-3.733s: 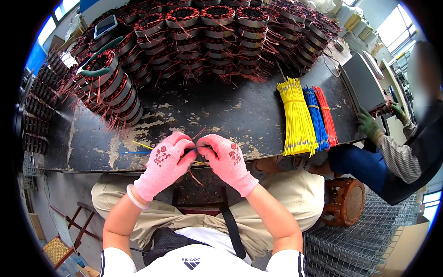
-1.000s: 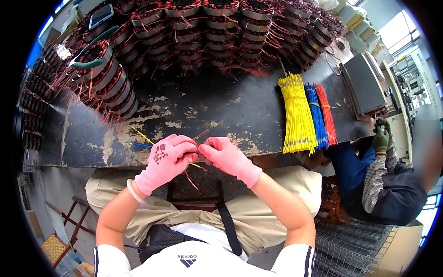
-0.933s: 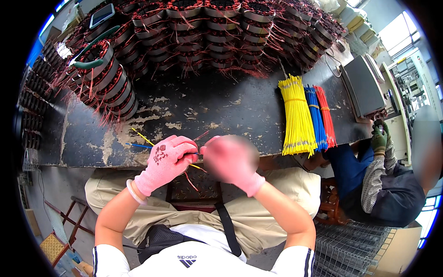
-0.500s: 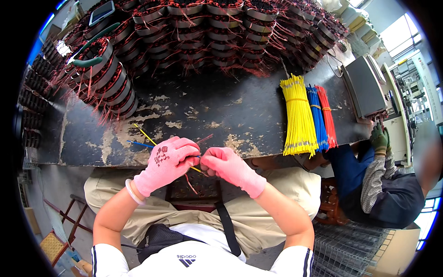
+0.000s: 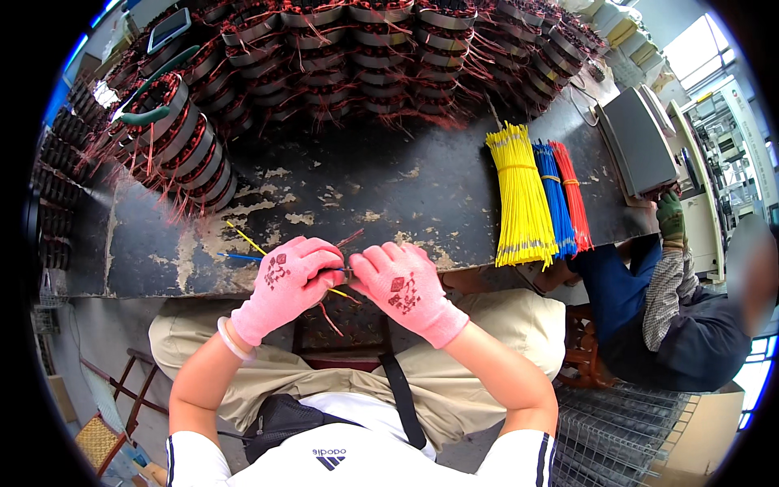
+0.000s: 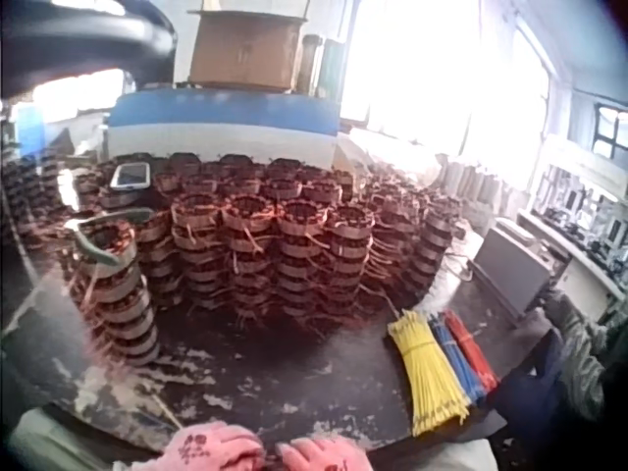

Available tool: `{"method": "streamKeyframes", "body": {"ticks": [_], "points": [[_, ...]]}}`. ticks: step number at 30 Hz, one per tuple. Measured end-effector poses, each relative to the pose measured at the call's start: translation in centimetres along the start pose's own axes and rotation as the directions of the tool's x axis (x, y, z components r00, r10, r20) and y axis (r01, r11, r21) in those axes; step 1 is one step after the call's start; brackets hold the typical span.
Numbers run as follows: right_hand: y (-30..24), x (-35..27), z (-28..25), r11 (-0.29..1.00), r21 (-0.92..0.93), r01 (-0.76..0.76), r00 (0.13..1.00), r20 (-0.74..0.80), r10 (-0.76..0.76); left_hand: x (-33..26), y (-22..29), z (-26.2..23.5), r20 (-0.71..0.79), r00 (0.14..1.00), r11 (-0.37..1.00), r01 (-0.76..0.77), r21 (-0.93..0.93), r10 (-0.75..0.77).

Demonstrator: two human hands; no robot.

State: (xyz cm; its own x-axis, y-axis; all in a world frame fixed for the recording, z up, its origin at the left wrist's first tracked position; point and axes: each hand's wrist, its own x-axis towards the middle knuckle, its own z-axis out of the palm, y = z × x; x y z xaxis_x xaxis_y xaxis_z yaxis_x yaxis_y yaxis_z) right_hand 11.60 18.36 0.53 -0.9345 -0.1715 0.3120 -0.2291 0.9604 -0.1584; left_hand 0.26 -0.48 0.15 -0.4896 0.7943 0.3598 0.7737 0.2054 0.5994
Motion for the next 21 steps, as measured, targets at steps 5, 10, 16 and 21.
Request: {"method": "streamKeyframes", "body": {"ticks": [5, 10, 16, 21], "points": [[-0.2, 1.1, 0.1, 0.075, 0.649, -0.757, 0.634, 0.701, 0.328, -0.1, 0.2, -0.2, 0.023, 0.999, 0.999, -0.025, 0.029, 0.025], [0.0, 1.5, -1.1, 0.159, 0.559, -0.814, 0.576, 0.742, 0.343, -0.2, 0.1, -0.2, 0.034, 0.999, 1.0, -0.009, -0.008, 0.01], [-0.7, -0.1, 0.5, 0.999, -0.023, -0.04, 0.982, -0.184, 0.035, -0.3, 0.1, 0.0, 0.005, 1.0, 1.0, 0.0, -0.006, 0.0], [-0.8, 0.3, 0.5, 0.093, 0.638, -0.765, 0.615, 0.679, 0.401, -0.2, 0.1, 0.0, 0.003, 1.0, 1.0, -0.013, -0.003, 0.013]]}}
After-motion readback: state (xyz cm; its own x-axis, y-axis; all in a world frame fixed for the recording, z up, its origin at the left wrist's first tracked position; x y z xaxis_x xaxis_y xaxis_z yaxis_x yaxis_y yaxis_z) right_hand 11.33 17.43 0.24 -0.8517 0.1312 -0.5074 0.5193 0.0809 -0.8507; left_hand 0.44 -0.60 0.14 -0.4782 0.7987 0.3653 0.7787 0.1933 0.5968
